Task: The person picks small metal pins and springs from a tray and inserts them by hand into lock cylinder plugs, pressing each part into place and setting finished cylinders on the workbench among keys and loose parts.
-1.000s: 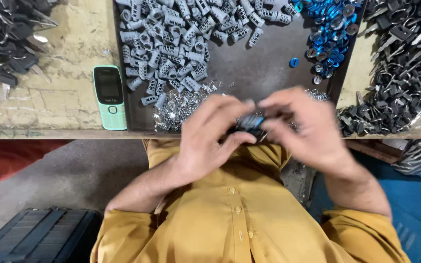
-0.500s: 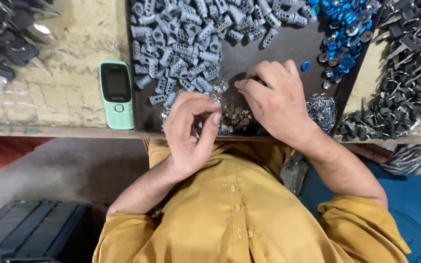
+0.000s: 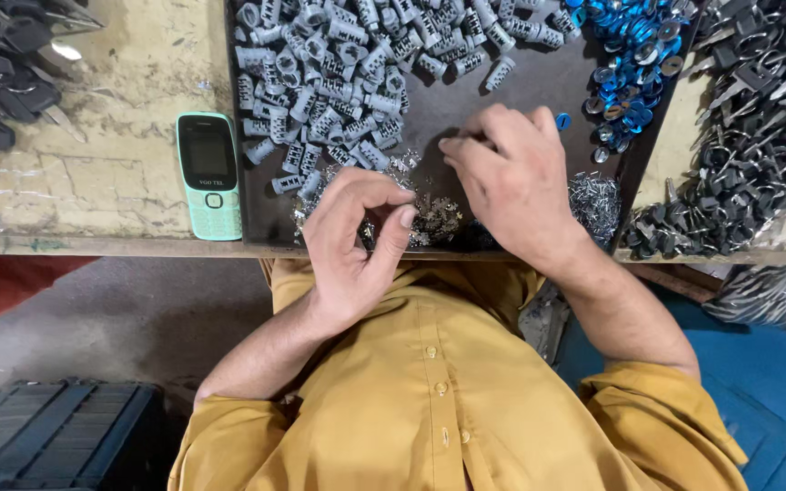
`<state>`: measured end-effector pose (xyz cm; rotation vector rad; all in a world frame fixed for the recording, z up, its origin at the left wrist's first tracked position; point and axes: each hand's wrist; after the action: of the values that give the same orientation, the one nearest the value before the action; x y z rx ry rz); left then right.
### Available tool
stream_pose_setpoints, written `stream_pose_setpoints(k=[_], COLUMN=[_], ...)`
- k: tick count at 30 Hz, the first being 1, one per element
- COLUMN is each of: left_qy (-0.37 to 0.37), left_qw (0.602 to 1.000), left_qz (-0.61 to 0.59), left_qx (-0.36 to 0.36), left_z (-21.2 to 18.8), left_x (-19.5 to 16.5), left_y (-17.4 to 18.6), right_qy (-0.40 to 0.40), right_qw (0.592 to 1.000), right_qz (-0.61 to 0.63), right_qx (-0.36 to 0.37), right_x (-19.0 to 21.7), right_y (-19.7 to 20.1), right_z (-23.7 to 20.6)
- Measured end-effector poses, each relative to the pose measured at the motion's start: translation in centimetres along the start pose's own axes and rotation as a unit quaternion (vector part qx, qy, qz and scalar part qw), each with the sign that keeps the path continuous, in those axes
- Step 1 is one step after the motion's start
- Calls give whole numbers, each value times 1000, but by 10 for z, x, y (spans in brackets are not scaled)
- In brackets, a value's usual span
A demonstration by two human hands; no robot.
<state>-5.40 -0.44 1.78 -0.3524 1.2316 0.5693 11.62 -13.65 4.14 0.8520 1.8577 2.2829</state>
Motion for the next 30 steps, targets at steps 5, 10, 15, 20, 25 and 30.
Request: stream_pose_setpoints(k=[5,10,15,20,25,30], left_qy=[-25,11,200,397,204,126], left_qw=[999,993,906,760,919,970], left_qz=[34,-81,-326,-486,-252,-122], left_qx=[5,81,181,168,224,168], left_z=[-2,-11,-20,-26,-19,-10], left_x=[-9,-16,-10,-10,-12,-13], left_y=[-4,-9,-25,-53,-52,-43], right_qy=[-20,25,13,-1,0,-147], right_qw=[998,973,955,951,960,985], right_qz=[47,189,234,223,212,56], right_qx=[-27,-131,-182,-216,-183,-69], right_x=[14,36,32,23,10,-9], right_y=[10,12,10,8,13,25], right_z=[-10,-57,-92,-112,-112,-93])
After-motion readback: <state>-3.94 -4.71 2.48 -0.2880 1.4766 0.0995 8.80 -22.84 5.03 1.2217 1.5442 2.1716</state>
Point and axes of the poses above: each hand's wrist, its own z-axis towards the middle knuckle, its own y-axis out of the back of the hand, x = y × z, and after that the axes turned 8 degrees about -y, right-handed
